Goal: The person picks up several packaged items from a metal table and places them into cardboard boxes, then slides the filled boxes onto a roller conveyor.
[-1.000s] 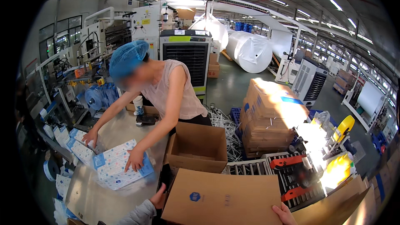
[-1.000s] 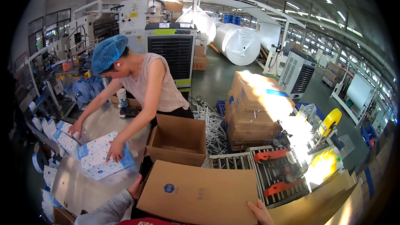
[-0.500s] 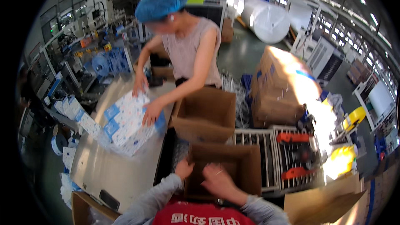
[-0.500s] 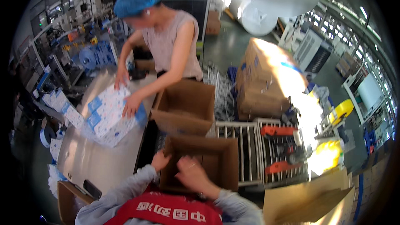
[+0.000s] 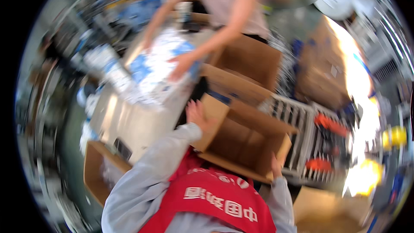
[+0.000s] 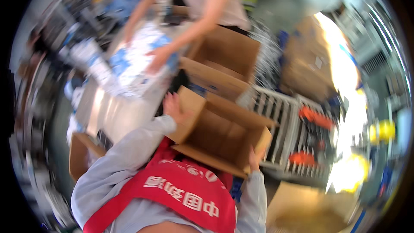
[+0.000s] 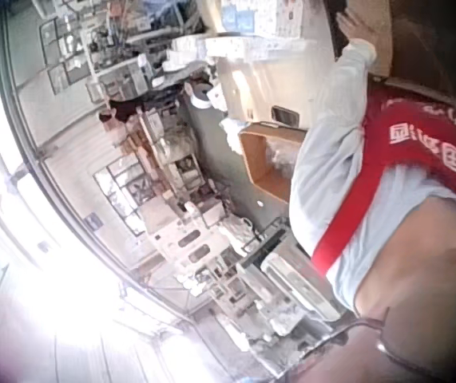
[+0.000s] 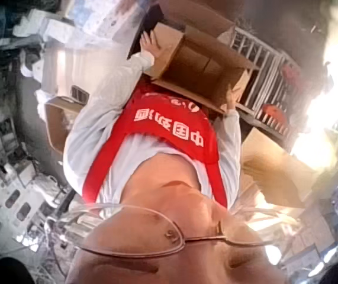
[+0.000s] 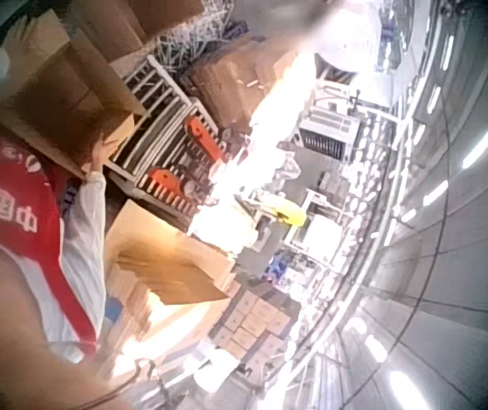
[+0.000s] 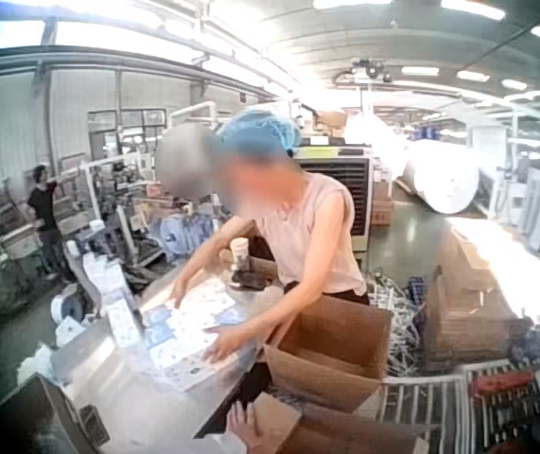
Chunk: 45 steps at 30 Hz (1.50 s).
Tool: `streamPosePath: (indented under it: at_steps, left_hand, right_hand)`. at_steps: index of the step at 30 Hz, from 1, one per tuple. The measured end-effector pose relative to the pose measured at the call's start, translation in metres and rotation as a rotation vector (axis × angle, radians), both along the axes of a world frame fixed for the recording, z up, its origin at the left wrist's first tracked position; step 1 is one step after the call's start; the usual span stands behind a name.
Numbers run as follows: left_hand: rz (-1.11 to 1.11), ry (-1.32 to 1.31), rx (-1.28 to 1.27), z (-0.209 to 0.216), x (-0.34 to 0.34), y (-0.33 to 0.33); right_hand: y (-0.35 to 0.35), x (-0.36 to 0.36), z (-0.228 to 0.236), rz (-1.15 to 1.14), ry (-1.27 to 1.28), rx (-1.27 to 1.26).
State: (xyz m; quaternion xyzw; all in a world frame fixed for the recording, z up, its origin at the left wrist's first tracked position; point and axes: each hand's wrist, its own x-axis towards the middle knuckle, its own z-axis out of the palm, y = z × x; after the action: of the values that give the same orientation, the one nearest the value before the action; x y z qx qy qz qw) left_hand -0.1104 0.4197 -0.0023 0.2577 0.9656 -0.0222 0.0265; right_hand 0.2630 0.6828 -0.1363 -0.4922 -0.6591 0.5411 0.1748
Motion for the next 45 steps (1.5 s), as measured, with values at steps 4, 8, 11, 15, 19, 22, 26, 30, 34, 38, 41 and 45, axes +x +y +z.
streamPosePath:
  at_steps: [4,8,11,15,19,22,26,30,34,38,41,45]
  left_hand:
    - [-0.010,-0.880,-0.123,-0.054,0.023,-0.047]
    - [0.072,-1.263,0.024,0.027,-0.004,-0.047]
    - [-0.145,-1.237,0.415,0.051,-0.030,-0.109]
    - [-0.003,-0.261,0.773,0.119,-0.097,-0.184]
    - [0.379,0.503,0.544,0.137,-0.225,-0.249]
    - [0.605,0.250,0.446,0.109,-0.269,-0.261]
    - [0.475,0.192,0.419,0.072,-0.260,-0.270]
    - [0.196,0.104,0.474,0.104,-0.156,-0.307]
    - [0.232,-0.036,0.529,0.128,-0.061,-0.303]
    - [0.460,0.011,0.585,0.132,-0.049,-0.301]
    - [0.534,0.059,0.499,0.135,-0.075,-0.303]
    - [0.613,0.140,0.544,0.134,-0.117,-0.326]
  right_hand:
    - [-0.011,-0.020,0.007,0.017,-0.496,0.317]
    - [-0.020,-0.033,0.062,0.245,-0.615,0.341]
    - [-0.047,-0.052,0.023,0.285,-0.590,0.450]
    - [-0.018,-0.091,0.030,0.850,-0.931,-0.121]
    - [-0.064,-0.211,0.179,1.260,-1.006,-0.063]
    - [-0.142,-0.311,0.245,1.230,-0.398,0.223]
    - [-0.264,-0.463,0.261,1.325,0.068,0.251]
    - [-0.348,-0.624,0.237,1.493,0.351,0.489]
    - [-0.403,-0.775,0.242,1.360,0.387,0.813]
    - [-0.463,-0.858,0.241,1.155,0.250,1.138]
    - [-0.487,-0.873,0.234,1.166,0.071,1.049]
    - [-0.469,-0.841,0.245,1.338,-0.138,0.988]
